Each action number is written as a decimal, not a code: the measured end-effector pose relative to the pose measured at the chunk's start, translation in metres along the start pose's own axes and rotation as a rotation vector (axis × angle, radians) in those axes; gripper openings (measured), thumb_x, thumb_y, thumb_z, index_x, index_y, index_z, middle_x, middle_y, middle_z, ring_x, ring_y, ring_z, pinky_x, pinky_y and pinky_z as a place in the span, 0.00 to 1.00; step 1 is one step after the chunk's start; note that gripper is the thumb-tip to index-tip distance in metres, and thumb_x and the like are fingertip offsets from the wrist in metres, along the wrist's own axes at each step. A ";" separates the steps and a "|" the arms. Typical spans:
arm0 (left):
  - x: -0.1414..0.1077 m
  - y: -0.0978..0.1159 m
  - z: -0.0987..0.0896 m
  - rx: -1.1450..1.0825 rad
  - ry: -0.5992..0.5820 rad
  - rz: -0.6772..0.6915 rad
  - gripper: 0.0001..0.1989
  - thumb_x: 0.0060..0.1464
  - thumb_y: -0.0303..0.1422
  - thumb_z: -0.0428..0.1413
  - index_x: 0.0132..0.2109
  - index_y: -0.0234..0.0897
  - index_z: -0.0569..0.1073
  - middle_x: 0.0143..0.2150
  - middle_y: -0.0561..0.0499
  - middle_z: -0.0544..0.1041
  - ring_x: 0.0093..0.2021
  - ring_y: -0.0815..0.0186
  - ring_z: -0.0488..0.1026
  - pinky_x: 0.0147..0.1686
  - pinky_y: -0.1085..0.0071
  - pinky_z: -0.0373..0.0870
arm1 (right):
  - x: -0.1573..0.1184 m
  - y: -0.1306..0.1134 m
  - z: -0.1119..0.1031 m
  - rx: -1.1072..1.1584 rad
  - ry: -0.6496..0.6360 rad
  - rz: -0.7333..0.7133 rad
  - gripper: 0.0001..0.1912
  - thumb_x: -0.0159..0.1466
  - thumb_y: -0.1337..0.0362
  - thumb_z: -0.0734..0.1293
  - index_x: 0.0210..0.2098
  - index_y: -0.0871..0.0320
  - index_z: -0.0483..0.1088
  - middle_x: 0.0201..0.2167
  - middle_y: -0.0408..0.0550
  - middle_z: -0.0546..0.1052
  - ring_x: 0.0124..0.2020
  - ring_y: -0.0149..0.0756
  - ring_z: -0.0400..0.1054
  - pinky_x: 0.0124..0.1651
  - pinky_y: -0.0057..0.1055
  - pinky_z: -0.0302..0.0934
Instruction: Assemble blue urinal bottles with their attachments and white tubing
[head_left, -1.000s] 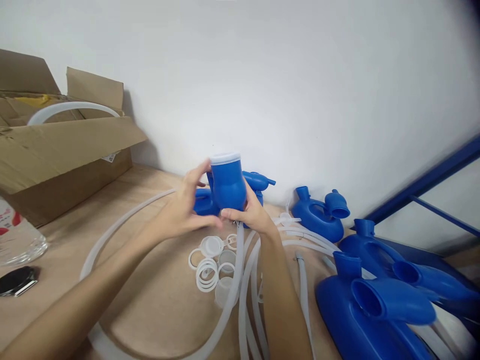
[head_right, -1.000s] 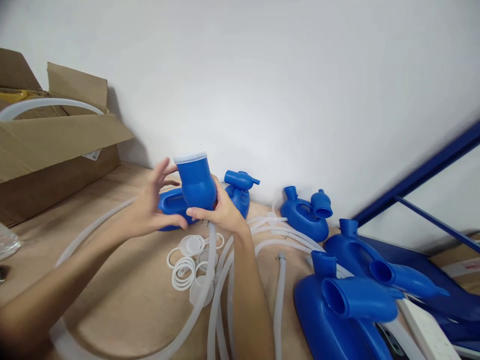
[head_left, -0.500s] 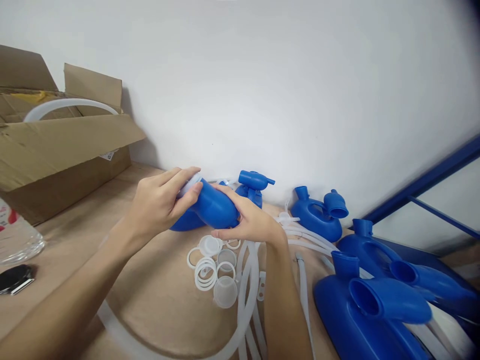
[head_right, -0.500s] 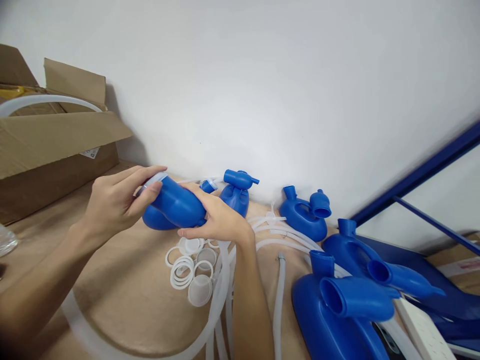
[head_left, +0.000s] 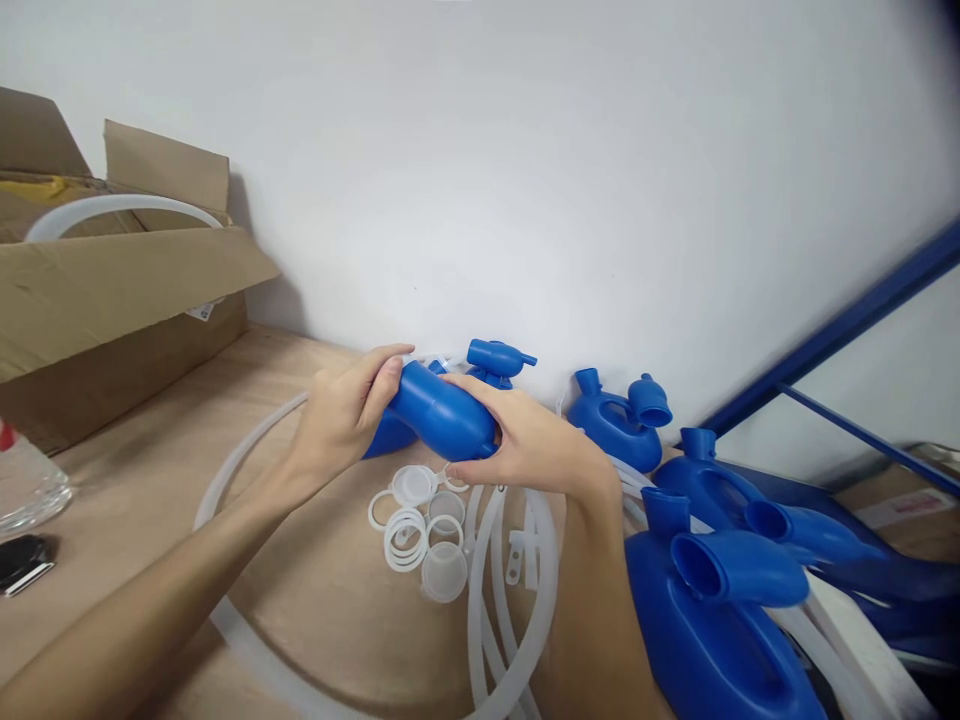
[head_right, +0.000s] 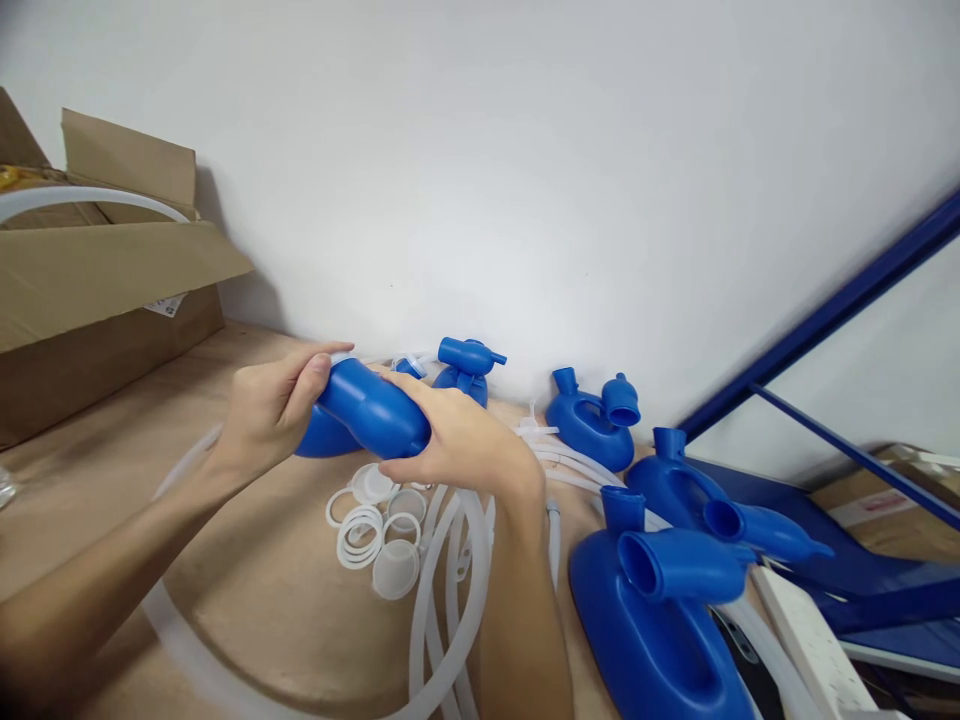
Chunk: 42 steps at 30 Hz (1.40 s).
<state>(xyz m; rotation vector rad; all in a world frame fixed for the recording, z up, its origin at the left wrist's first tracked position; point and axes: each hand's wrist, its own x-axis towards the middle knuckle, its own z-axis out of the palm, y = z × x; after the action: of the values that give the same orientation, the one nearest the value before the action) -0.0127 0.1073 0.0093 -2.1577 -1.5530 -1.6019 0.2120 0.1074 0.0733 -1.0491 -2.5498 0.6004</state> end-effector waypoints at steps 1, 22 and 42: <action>-0.001 0.000 0.004 -0.031 -0.017 -0.015 0.26 0.71 0.46 0.43 0.52 0.38 0.82 0.31 0.52 0.82 0.29 0.65 0.77 0.32 0.72 0.69 | -0.003 0.000 0.000 -0.016 -0.007 0.034 0.47 0.57 0.61 0.78 0.71 0.51 0.60 0.60 0.52 0.78 0.53 0.49 0.76 0.57 0.45 0.68; 0.012 -0.033 0.003 -0.100 -0.399 -0.111 0.32 0.56 0.50 0.62 0.62 0.38 0.73 0.59 0.40 0.79 0.55 0.49 0.77 0.54 0.54 0.75 | -0.036 0.068 0.001 0.149 -0.060 0.120 0.51 0.55 0.47 0.79 0.71 0.50 0.59 0.66 0.55 0.71 0.63 0.60 0.68 0.60 0.52 0.68; 0.000 -0.010 0.010 -0.008 -0.632 0.325 0.09 0.62 0.34 0.56 0.42 0.43 0.81 0.48 0.48 0.83 0.63 0.51 0.70 0.71 0.29 0.35 | -0.015 0.097 0.014 0.433 -0.220 -0.002 0.52 0.49 0.48 0.82 0.65 0.54 0.59 0.56 0.54 0.74 0.57 0.52 0.71 0.55 0.45 0.70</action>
<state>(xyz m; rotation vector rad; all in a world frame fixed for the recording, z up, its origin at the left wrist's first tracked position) -0.0132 0.1180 -0.0002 -2.9066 -1.1819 -0.8728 0.2735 0.1552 0.0117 -0.8642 -2.4281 1.2591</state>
